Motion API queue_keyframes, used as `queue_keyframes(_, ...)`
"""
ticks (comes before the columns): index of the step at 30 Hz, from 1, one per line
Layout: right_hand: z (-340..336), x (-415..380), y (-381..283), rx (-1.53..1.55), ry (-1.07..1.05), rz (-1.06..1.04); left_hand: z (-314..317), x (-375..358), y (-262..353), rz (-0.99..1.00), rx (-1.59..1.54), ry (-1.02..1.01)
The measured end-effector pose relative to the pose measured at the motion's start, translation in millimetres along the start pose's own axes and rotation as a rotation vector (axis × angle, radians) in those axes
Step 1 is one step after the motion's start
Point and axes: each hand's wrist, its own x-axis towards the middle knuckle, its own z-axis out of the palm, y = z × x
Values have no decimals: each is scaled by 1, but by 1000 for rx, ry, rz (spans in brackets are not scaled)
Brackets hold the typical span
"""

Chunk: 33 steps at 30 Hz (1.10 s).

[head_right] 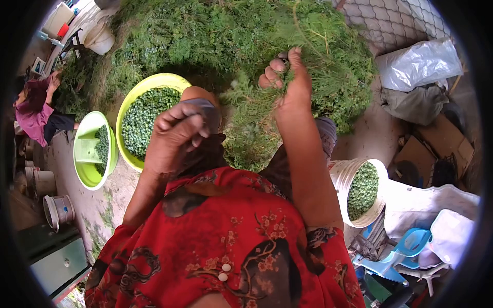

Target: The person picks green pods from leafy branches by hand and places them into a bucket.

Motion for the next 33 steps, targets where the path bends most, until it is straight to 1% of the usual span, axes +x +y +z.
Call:
queue_keyframes(2,0,-1,-3,48,-64,12,-15,3,1,-153,-275,44)
queue_keyframes(3,2,-2,-2,46,-66,14,-17,7,-3,-150,-277,47)
queue_keyframes(5,5,-3,5,126,-117,96,-21,14,-10,-318,-531,2)
queue_keyframes(7,11,-7,11,142,-136,113,-13,18,-12,-350,-538,-11)
queue_keyframes(9,13,-9,14,155,-144,120,-3,21,-9,-434,-542,-148)
queue_keyframes(10,14,-9,15,145,-109,151,1,22,-10,-449,-491,-150)
queue_keyframes(11,14,-10,16,134,-73,182,3,23,-11,-451,-493,-152)
queue_keyframes(13,14,-11,17,104,-64,179,5,25,-11,-453,-389,-107)
queue_keyframes(14,15,-11,18,76,-59,176,9,26,-12,-470,-385,-23)
queue_keyframes(18,16,-12,20,80,-52,170,14,24,-16,-455,-411,-17)
queue_keyframes(20,18,-13,21,128,-57,141,16,22,-18,-482,-388,72)
queue_keyframes(21,14,-10,19,128,-57,141,12,20,-19,-482,-388,72)
queue_keyframes(23,-1,-2,8,155,-57,115,-4,16,-24,-505,-410,-96)
queue_keyframes(24,3,-3,2,45,5,23,-14,13,-27,-504,-408,-97)
queue_keyframes(26,1,0,-3,87,-12,50,-29,8,-32,-490,-540,-89)
queue_keyframes(27,2,0,-4,125,-31,85,-25,9,-31,-492,-540,-92)
queue_keyframes(28,7,-4,3,121,-81,35,-17,10,-28,-490,-522,-51)
queue_keyframes(29,9,-6,7,120,-86,38,-10,11,-27,-484,-505,-6)
queue_keyframes(30,12,-7,10,140,-102,68,-6,12,-27,-434,-491,-70)
queue_keyframes(31,14,-8,14,161,-118,97,1,12,-27,-428,-490,-65)
queue_keyframes(32,17,-9,17,167,-69,113,9,11,-26,-363,-477,-113)
queue_keyframes(33,17,-9,18,167,-72,114,12,11,-25,-298,-464,-165)
